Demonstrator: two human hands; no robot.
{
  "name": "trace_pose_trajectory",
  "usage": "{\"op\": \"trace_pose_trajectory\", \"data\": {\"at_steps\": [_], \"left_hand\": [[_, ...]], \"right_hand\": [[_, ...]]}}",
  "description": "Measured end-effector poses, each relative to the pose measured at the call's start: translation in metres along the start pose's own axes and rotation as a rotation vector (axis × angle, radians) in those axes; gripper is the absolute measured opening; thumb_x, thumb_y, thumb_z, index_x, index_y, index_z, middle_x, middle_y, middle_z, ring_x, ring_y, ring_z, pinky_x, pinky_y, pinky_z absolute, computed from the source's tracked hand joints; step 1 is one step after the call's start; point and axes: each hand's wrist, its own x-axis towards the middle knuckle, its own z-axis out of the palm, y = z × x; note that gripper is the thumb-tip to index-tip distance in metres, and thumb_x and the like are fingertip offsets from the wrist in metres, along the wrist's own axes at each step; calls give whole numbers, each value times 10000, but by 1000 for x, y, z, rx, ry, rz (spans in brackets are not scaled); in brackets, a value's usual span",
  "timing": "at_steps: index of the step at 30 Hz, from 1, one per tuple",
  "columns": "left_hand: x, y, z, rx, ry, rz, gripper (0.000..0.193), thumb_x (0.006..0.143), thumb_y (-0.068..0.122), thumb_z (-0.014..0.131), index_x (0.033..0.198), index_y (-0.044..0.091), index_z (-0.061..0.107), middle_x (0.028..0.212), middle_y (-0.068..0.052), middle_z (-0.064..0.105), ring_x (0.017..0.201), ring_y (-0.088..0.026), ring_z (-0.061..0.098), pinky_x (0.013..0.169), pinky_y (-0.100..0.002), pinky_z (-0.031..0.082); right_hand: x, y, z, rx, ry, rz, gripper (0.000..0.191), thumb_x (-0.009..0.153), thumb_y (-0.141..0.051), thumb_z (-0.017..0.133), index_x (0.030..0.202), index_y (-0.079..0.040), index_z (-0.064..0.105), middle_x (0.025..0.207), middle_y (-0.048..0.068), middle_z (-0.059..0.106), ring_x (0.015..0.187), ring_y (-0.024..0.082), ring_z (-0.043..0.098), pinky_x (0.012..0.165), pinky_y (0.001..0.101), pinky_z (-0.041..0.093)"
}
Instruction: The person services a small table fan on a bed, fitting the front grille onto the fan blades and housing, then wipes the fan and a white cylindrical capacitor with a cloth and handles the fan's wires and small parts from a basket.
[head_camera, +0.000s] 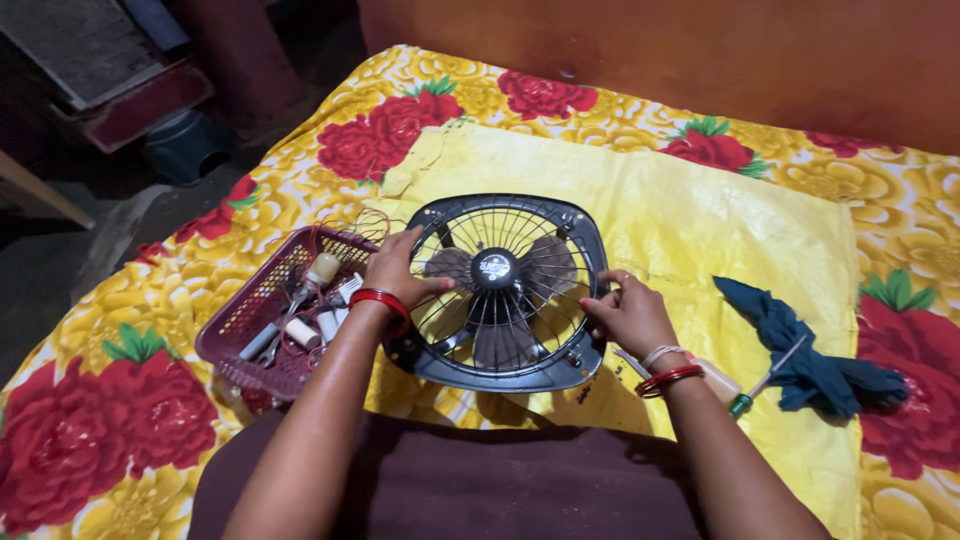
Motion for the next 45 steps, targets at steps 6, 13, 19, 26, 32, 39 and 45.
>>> {"op": "trace_pose_trajectory", "data": {"at_steps": [6,13,19,26,32,39,45], "left_hand": [[7,-6,-1,31,-90,35,1000,639,504,917,1478,134,520,1445,-176,559,1344,-338,520,1126,-425,405],[6,-7,-7,30,-123,62,980,639,483,922,1472,152,525,1458,-159,550,1352,-328,510,1125,-418,397],[4,-10,-6,-2,-124,76,964,622,440,931,1458,159,543,1449,-146,571,1349,-317,527,1136,-405,403],[12,-6,3,44,-118,26,947,664,513,895,1478,197,528,1546,-134,473,1400,-321,479,1151,-412,382],[15,7,0,80,-168,-13,911,689,530,875,1477,227,531,1585,-107,427,1400,-355,457,1150,-435,371],[17,75,7,95,-50,-49,870,736,616,780,1509,314,520,1660,-107,343,1511,-378,285,1188,-572,312],[35,154,23,188,-314,41,1223,570,883,703,1595,364,283,1709,-77,56,1566,-361,4,1141,-768,61]], "right_hand": [[-7,-10,-6,-304,127,-222,590,827,-340,792,1374,-179,640,767,102,735,701,244,729,698,378,571],[-4,-3,-3,-368,129,-300,529,835,-312,783,1347,-217,691,947,134,709,787,266,700,771,359,557],[-1,3,-1,-267,163,-409,344,826,-269,762,1135,-117,759,1097,75,714,928,219,704,801,349,597],[2,5,1,-455,299,-535,332,812,-265,777,1103,-107,773,1310,25,697,1197,282,580,1042,413,454],[11,20,-3,-532,227,-412,386,812,-288,768,1162,-125,755,1333,15,675,1286,280,526,1073,440,411],[17,36,-10,-264,143,-542,420,827,-271,764,1207,-95,741,1393,23,667,1328,283,532,1146,415,401],[22,36,-9,-71,111,-512,485,794,-245,778,1255,-110,716,1440,34,632,1367,263,531,1126,389,426]]}}
